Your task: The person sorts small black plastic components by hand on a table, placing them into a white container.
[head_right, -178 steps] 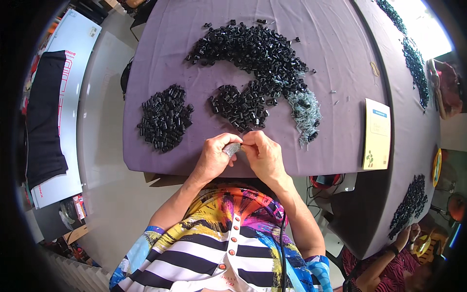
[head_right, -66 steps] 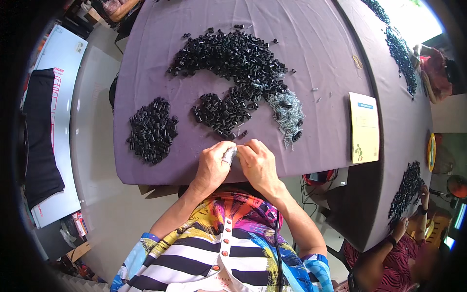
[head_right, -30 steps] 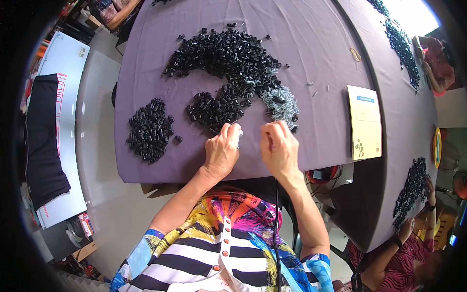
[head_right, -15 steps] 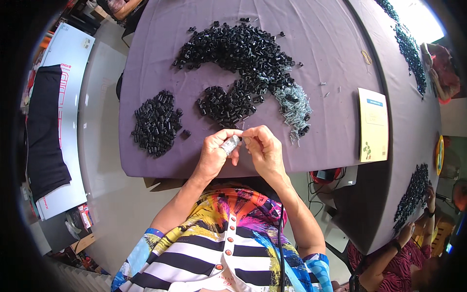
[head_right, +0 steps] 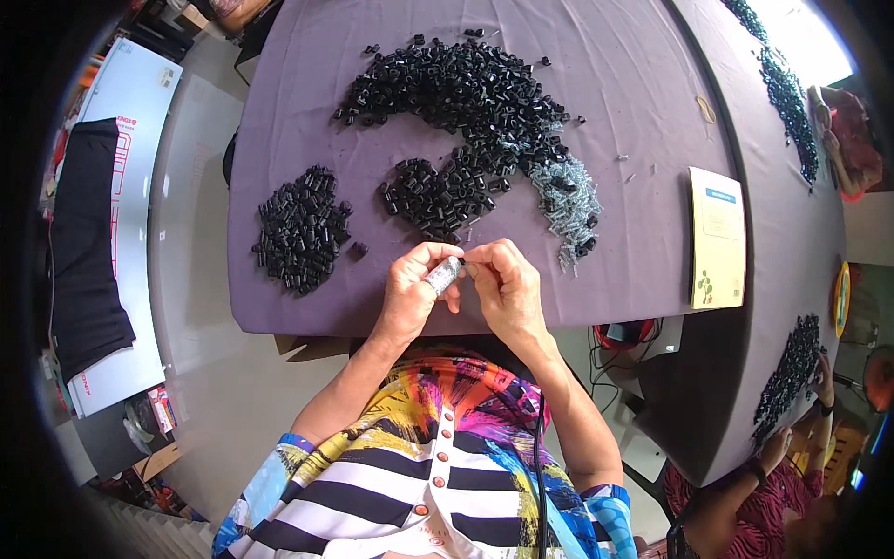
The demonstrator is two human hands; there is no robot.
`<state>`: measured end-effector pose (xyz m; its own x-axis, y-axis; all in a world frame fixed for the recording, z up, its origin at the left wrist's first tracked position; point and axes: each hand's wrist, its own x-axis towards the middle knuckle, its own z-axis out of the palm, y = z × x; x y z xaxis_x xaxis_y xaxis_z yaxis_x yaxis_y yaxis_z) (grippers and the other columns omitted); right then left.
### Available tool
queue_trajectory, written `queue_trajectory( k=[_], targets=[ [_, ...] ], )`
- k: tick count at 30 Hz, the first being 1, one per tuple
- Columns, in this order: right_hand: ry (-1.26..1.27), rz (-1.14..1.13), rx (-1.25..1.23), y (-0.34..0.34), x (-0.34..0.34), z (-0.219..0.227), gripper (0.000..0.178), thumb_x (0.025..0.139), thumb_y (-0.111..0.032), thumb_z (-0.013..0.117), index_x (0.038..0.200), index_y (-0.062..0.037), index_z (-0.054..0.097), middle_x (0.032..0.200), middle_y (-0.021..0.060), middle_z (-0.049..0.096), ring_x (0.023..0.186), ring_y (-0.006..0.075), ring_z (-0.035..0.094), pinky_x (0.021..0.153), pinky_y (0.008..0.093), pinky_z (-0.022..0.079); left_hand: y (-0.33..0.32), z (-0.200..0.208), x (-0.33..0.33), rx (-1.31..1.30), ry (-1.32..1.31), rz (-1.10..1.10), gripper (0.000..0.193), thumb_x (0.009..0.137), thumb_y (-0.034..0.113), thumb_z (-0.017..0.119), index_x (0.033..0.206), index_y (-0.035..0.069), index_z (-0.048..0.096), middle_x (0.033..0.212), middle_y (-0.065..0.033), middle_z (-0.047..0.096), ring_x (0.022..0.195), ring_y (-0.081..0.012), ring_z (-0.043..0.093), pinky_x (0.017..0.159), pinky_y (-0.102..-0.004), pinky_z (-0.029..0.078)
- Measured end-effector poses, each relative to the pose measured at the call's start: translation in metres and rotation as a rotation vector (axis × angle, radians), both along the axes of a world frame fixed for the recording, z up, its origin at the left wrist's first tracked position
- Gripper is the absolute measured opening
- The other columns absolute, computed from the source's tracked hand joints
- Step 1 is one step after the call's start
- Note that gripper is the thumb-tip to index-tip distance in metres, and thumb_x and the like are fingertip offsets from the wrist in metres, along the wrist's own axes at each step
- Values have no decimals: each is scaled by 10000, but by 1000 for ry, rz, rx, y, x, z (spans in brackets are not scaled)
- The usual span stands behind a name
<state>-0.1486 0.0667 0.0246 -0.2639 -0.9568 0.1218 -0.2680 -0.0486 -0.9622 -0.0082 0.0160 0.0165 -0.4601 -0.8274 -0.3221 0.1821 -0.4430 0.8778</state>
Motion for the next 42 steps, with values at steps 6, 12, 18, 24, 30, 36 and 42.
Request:
queue_trajectory(
  k=[6,12,18,24,30,36,42],
  targets=[
    [17,27,41,5,1,-3,141,829,108,612,906,-9,595,815,32,590,705,99,570,626,227,466,4,-5,6,-79,-93,-55,147,908,-34,542,1028,-14,624,784,-37,630,583,-82,583,495,-238,519],
    [-269,44,118,5,7,-10,157,838,127,621,913,-3,577,855,-7,611,771,56,576,683,209,492,3,-2,15,-10,-59,-70,131,907,-23,558,1019,-17,625,781,-40,639,600,-86,601,507,-240,535],
    [-25,39,117,-10,17,8,157,793,70,680,891,-21,596,815,13,604,711,99,585,617,245,485,4,-7,27,20,-8,87,145,928,-15,524,1043,-2,611,810,-63,648,615,-104,618,528,-255,556],
    [572,27,-139,-32,23,1,145,751,-57,692,886,-70,640,829,67,562,756,255,556,658,355,458,-5,-11,45,65,72,184,141,941,5,524,1062,24,593,858,-82,655,633,-117,629,551,-269,555],
    [861,51,-108,-52,35,-1,133,767,-171,669,860,-81,639,856,60,504,833,249,496,720,372,385,-5,-12,43,102,101,233,141,940,23,523,1064,24,590,867,-86,657,630,-124,631,554,-280,552],
    [1018,160,-63,-58,40,5,257,714,-137,661,958,-56,669,899,59,544,875,244,512,770,369,404,-7,-13,40,104,114,242,153,936,9,513,1072,15,583,864,-94,670,636,-129,638,555,-284,557],
    [1010,244,-211,-63,34,2,309,720,-204,658,982,-43,629,891,80,513,853,252,502,754,375,402,-7,-13,42,148,163,264,149,935,13,528,1073,11,580,865,-104,676,647,-143,651,566,-295,567]
  ],
)
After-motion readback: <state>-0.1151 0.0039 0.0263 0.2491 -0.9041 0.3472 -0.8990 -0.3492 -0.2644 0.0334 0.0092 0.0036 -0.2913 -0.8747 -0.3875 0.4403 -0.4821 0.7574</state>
